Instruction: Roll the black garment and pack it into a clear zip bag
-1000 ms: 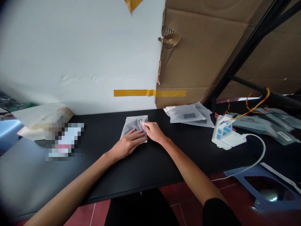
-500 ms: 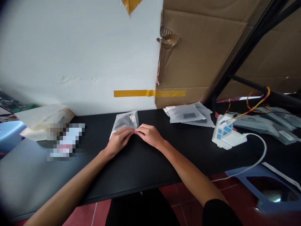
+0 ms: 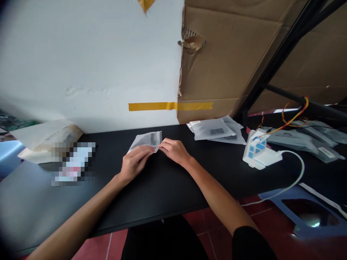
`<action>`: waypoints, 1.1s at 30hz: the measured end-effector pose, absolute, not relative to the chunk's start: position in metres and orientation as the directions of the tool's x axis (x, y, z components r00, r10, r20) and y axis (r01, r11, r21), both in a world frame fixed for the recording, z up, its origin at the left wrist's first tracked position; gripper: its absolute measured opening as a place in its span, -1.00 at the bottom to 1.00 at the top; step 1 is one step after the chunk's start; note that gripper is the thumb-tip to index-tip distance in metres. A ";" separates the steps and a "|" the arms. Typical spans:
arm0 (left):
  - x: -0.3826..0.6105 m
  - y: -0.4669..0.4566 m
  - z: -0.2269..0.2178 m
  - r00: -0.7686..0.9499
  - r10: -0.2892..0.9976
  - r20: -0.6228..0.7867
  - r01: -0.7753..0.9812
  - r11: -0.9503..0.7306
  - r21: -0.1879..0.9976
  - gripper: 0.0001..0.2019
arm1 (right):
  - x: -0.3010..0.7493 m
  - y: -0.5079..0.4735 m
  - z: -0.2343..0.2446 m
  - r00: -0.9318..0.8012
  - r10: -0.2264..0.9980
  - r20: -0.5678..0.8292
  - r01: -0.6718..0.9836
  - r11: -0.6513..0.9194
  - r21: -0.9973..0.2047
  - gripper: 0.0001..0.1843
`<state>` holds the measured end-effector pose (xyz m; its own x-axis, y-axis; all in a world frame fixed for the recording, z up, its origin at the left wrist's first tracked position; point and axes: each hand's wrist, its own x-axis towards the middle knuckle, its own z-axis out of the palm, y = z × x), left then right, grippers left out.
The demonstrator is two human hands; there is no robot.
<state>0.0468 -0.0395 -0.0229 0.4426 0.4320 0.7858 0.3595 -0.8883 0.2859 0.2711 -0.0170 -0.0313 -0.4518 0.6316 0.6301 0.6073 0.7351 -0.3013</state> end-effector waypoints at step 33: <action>0.053 -0.052 -0.002 0.321 0.440 0.839 0.279 -0.890 0.360 -0.85 | 0.296 0.000 -0.041 -0.276 0.872 0.405 0.786 0.447 -0.427 -0.58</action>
